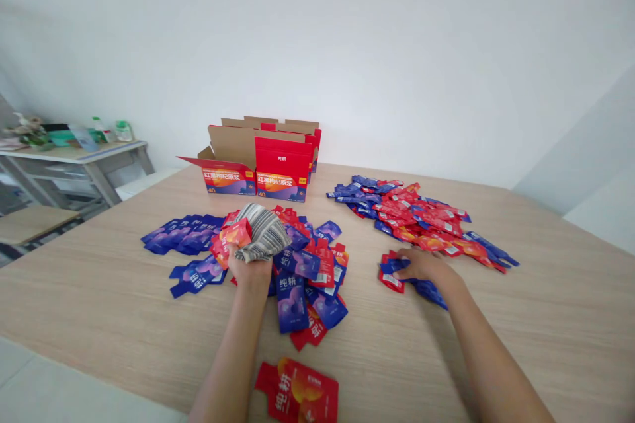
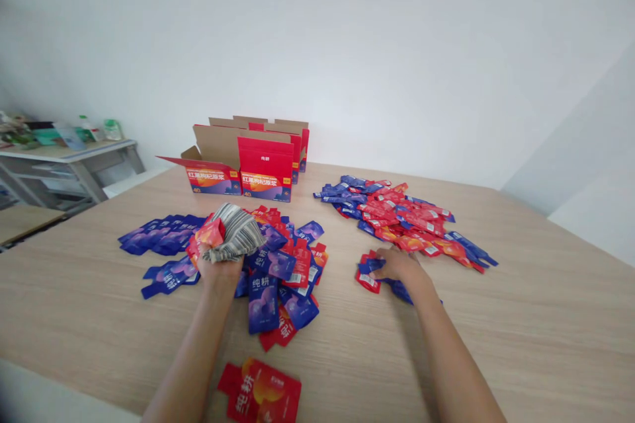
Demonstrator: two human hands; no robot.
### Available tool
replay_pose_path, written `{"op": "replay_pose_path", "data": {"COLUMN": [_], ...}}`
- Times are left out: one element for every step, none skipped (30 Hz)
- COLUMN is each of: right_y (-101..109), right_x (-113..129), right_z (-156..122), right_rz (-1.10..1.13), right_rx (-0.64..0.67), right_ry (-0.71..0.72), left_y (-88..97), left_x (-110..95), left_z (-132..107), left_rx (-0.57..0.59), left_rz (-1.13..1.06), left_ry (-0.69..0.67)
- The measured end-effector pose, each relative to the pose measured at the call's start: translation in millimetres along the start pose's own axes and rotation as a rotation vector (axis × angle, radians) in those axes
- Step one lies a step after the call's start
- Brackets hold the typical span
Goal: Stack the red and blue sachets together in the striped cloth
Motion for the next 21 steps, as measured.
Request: {"op": "replay_pose_path", "data": {"right_y": [0, 0, 1, 1, 2, 4, 6, 9, 12, 16, 20, 25, 30, 35, 41, 46, 53, 60, 68, 75, 81], "right_x": [-2, -3, -4, -4, -4, -4, -4, -3, -2, -2, -2, -2, -2, -3, -2, -1, 2, 8, 15, 25, 36], "right_z": [1, 2, 2, 2, 1, 0, -1, -2, -4, -6, -8, -10, -11, -12, -13, -14, -16, -20, -24, -31, -39], "right_rz": [0.0, 0.003, 0.011, 0.023, 0.038, 0.057, 0.079, 0.102, 0.127, 0.15, 0.171, 0.188, 0.201, 0.21, 0.214, 0.221, 0.237, 0.267, 0.312, 0.377, 0.457], "right_rx": [-0.012, -0.018, -0.022, -0.028, -0.033, -0.038, -0.043, -0.047, -0.051, -0.056, -0.065, -0.08, -0.102, -0.129, -0.156, -0.194, -0.251, -0.327, -0.418, -0.518, -0.608], "right_ry": [-0.007, -0.012, -0.013, -0.007, 0.003, 0.018, 0.038, 0.063, 0.091, 0.119, 0.146, 0.167, 0.18, 0.186, 0.187, 0.187, 0.192, 0.205, 0.227, 0.258, 0.292], "left_y": [-1.0, -2.3, -3.3, -3.8, -3.3, -2.0, -0.2, 2.1, 4.1, 5.8, 6.8, 7.1, 6.9, 5.9, 4.5, 2.9, 1.0, -1.1, -3.7, -6.8, -10.5], "left_x": [-5, -9, -13, -15, -16, -16, -15, -13, -12, -10, -9, -9, -8, -8, -8, -8, -9, -9, -8, -5, -2], "left_z": [2, 3, 4, 5, 6, 6, 7, 8, 8, 9, 9, 8, 8, 7, 5, 4, 1, -1, -4, -8, -13], "left_rx": [0.011, 0.022, 0.03, 0.032, 0.026, 0.014, 0.001, -0.013, -0.019, -0.022, -0.019, -0.013, -0.007, 0.002, 0.01, 0.012, 0.014, 0.013, 0.018, 0.028, 0.049], "left_rz": [-0.009, -0.019, -0.03, -0.04, -0.05, -0.06, -0.068, -0.073, -0.077, -0.077, -0.074, -0.07, -0.068, -0.067, -0.066, -0.066, -0.063, -0.057, -0.047, -0.036, -0.026], "left_ry": [-0.012, -0.027, -0.042, -0.05, -0.05, -0.041, -0.026, -0.009, 0.004, 0.012, 0.017, 0.022, 0.024, 0.025, 0.023, 0.019, 0.012, 0.013, 0.025, 0.046, 0.076]}}
Point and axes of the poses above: each hand's wrist, its own z-axis towards the middle knuckle, its own y-axis out of the back of the hand, x = y × z, the point moved 6 cm from there along z, towards the middle knuckle, and after that the axes turned 6 degrees about z, right-handed, at the moved point
